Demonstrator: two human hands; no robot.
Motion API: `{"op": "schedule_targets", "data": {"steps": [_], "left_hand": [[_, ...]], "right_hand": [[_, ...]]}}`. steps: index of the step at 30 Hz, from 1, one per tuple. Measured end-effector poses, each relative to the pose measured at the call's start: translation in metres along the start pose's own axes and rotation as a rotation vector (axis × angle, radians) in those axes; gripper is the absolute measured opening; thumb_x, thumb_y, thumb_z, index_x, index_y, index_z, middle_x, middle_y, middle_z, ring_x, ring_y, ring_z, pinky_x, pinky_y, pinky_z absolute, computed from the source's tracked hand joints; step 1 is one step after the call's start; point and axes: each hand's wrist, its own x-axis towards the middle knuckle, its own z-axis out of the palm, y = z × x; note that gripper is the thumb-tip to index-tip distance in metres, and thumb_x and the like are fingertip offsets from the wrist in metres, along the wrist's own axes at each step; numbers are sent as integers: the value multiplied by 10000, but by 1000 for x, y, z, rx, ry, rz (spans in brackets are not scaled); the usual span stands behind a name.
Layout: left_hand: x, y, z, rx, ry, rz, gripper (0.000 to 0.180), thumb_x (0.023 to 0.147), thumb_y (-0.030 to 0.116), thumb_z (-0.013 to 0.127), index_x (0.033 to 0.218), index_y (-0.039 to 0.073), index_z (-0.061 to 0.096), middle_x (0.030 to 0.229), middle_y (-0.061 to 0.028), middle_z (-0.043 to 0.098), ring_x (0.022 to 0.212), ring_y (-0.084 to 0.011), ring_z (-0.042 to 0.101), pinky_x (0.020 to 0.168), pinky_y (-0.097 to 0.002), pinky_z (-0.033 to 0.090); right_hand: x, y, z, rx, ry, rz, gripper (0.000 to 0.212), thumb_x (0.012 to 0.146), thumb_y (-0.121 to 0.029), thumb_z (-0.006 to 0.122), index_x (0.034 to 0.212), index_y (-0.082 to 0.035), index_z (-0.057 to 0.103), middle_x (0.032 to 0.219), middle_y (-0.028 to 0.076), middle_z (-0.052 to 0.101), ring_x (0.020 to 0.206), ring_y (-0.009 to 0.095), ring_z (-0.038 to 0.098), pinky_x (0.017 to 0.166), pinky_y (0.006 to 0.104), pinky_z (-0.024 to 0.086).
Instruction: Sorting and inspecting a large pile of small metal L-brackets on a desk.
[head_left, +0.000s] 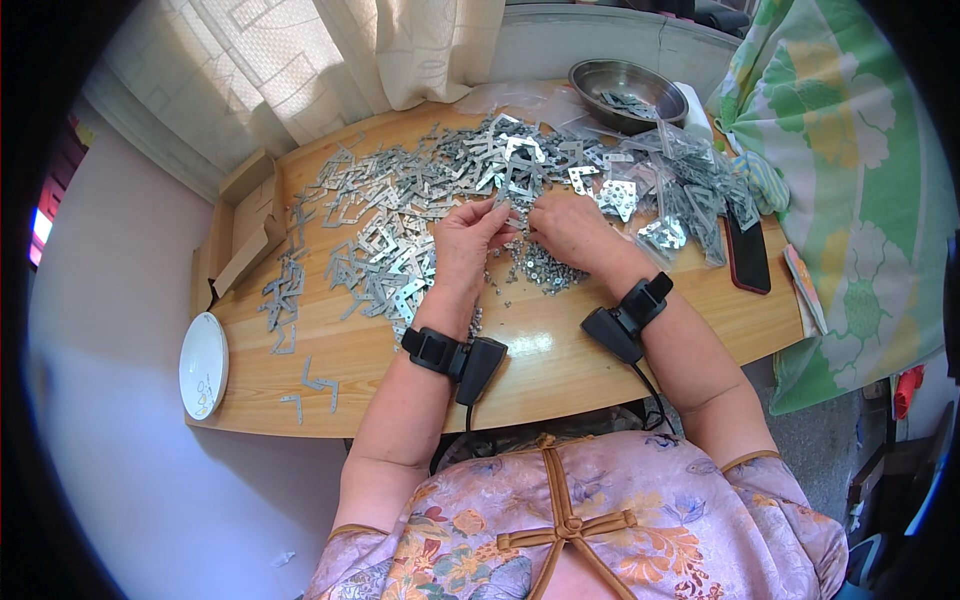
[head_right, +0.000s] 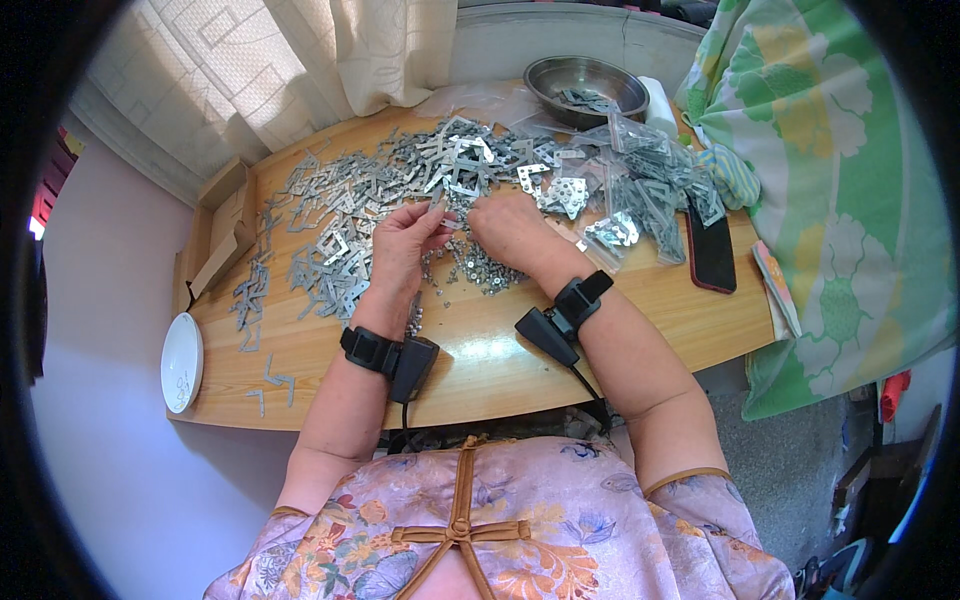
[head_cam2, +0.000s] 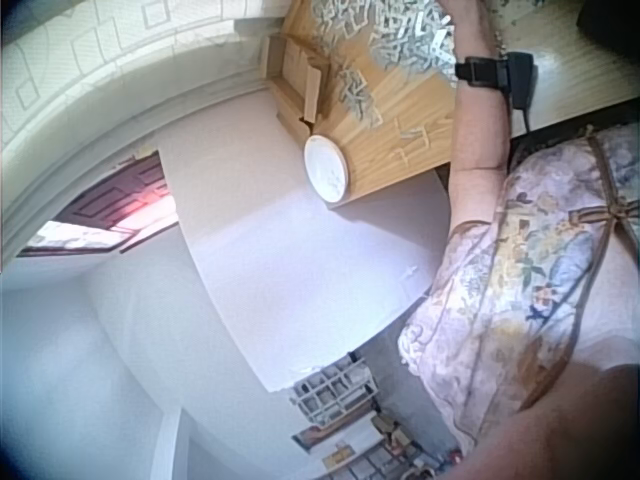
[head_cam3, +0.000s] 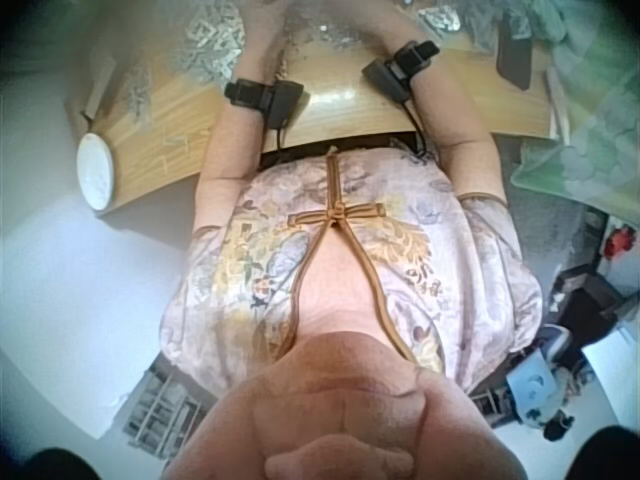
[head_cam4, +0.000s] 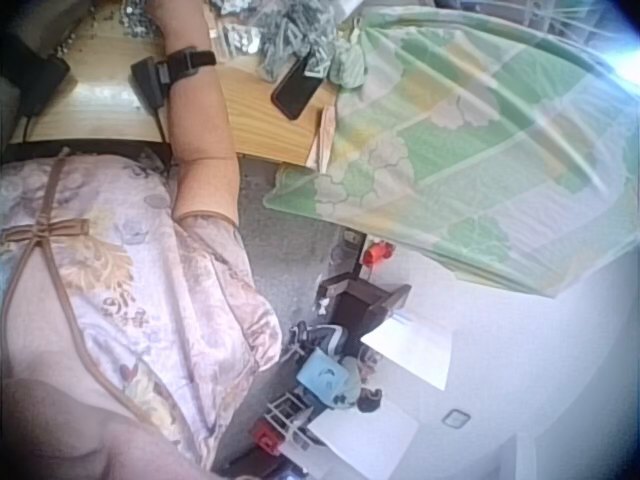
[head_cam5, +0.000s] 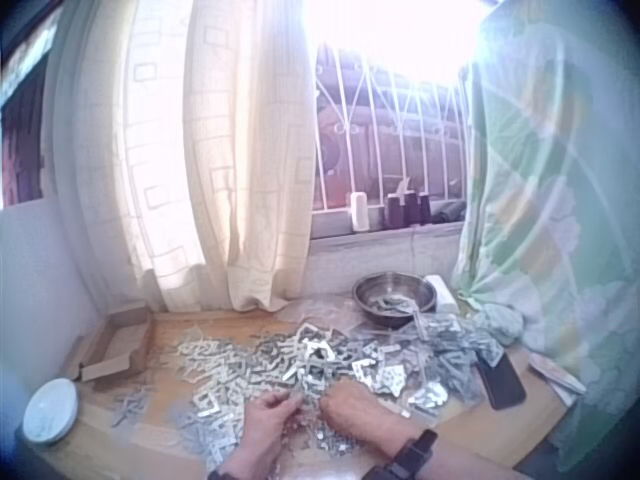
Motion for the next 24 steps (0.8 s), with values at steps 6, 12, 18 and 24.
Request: {"op": "schedule_targets", "data": {"steps": [6,12,18,24], "left_hand": [[-2,3,2,-32,13,-33,140,833,123,599,888,-5,583,865,-122,645,704,-144,634,575,-194,510],[-2,4,2,-61,6,-49,126,851,100,566,898,-16,557,900,-145,637,739,-166,645,560,-187,514],[-2,5,2,-72,3,-42,128,848,98,570,905,-15,555,895,-142,638,730,-161,645,553,-184,515],[0,1,-2,-56,14,-53,137,836,122,596,905,9,559,858,-120,644,700,-153,644,525,-182,506]], "right_hand": [[1,1,4,-59,0,-49,120,741,-157,562,777,-65,631,823,96,611,774,276,611,641,375,484],[0,1,3,85,91,-9,167,739,-208,617,732,-45,579,783,90,567,787,276,572,681,377,467],[-2,2,0,92,25,-24,145,725,-177,635,736,-45,578,800,90,557,799,277,564,685,375,460],[-3,2,-1,124,15,-50,131,720,-162,630,754,-45,581,797,94,553,809,279,557,703,378,449]]}}
